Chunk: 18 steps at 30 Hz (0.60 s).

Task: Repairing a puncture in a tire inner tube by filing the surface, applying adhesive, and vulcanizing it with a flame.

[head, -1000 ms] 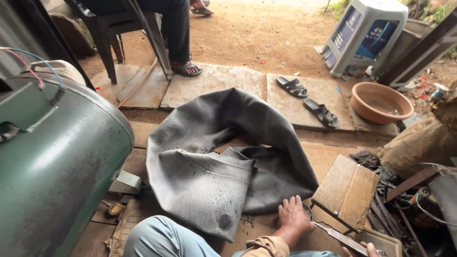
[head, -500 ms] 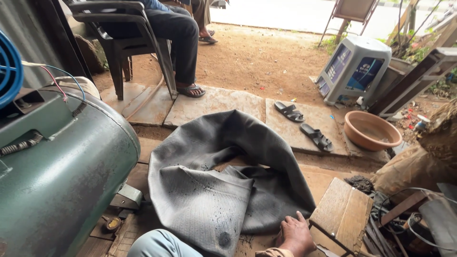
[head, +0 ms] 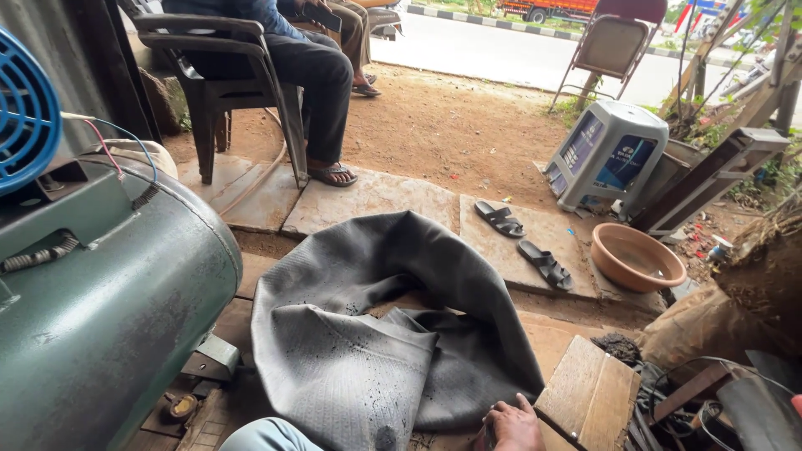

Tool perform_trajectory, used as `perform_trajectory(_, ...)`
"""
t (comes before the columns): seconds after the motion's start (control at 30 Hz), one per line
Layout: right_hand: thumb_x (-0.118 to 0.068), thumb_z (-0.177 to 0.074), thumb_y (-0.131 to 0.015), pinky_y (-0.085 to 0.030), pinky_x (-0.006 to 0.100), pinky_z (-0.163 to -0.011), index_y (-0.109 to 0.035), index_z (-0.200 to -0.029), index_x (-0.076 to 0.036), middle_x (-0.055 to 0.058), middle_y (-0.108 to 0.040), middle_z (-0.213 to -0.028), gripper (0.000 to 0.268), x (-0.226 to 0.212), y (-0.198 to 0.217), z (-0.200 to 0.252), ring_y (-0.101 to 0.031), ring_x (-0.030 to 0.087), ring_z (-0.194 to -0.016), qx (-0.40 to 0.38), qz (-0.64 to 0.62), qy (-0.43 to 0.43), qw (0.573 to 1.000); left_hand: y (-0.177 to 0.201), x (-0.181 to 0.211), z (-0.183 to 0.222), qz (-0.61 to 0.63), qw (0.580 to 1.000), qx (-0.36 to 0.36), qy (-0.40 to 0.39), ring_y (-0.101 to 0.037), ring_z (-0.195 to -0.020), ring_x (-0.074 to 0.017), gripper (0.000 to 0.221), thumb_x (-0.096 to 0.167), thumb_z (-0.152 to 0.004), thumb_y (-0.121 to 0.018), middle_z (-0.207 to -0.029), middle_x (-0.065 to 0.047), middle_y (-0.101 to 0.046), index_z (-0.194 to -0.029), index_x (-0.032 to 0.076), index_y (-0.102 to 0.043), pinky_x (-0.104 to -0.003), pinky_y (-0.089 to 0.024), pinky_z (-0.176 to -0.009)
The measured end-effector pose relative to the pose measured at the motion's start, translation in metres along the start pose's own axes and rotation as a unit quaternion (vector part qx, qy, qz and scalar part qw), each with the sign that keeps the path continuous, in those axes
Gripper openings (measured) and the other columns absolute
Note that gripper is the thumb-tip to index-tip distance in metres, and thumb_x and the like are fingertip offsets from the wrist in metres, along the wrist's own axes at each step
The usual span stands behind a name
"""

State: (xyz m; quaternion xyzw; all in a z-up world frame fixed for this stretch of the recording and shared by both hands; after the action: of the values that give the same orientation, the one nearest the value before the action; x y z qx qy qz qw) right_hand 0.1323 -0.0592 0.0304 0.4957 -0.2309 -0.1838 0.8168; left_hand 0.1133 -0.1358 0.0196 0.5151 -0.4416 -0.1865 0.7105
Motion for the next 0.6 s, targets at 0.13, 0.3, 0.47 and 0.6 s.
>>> perform_trajectory(0.13,-0.047,-0.091,-0.066,-0.004,0.033,-0.126,-0.065,-0.127,-0.034,-0.013,-0.052,-0.143,0.039,-0.013,0.038,0.039,-0.04,-0.001,-0.139,-0.03,-0.009,0.001,1.0,-0.013,-0.008,-0.049,-0.004,1.0,0.012,-0.003,-0.061,-0.111,-0.043,0.103,0.042,-0.092,-0.072,-0.119,-0.032,-0.065,-0.16,-0.014,-0.019,-0.06,-0.046,-0.098)
perform_trajectory(0.3,-0.032,-0.102,-0.047,-0.028,0.042,-0.118,-0.062,-0.129,-0.026,-0.005,-0.061,-0.134,0.031,0.068,-0.003,0.063,-0.058,0.012,-0.124,0.131,-0.351,-0.024,0.927,0.014,-0.047,-0.083,-0.011,1.0,-0.014,-0.016,-0.065,-0.108,-0.0447,0.095,0.037,-0.098,-0.07,-0.114,-0.032,-0.068,-0.16,-0.015,-0.019,-0.063,-0.048,-0.098)
perform_trajectory(0.47,-0.023,-0.1,-0.058,-0.06,0.057,-0.084,-0.054,-0.129,-0.007,0.011,-0.062,-0.122,0.034,0.183,-0.146,0.165,-0.066,0.032,-0.105,0.342,-0.868,-0.242,0.265,0.077,-0.056,-0.066,0.124,0.983,-0.137,-0.005,-0.06,-0.12,-0.0393,0.141,0.051,-0.059,-0.097,-0.131,-0.029,-0.058,-0.155,-0.009,-0.013,-0.042,-0.05,-0.101)
perform_trajectory(0.6,-0.036,-0.107,-0.055,-0.059,0.051,-0.08,-0.059,-0.117,-0.005,0.016,-0.067,-0.108,0.033,0.185,-0.177,0.165,-0.069,0.034,-0.092,0.327,-0.889,-0.234,0.22,0.094,-0.112,-0.054,0.503,0.851,-0.125,0.089,-0.062,-0.107,-0.0281,0.068,0.037,-0.076,-0.08,-0.121,-0.017,-0.065,-0.133,0.005,-0.064,-0.041,-0.053,-0.089)
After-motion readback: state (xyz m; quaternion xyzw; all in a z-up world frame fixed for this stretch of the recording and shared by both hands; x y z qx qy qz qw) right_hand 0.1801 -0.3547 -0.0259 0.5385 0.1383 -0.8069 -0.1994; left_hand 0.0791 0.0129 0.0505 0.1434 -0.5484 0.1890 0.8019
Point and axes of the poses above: each hand's wrist, its own z-axis away from the middle knuckle, its own y-axis out of the back of the hand, x = y × z, the point moved 9 cm from there along -z, towards the middle knuckle
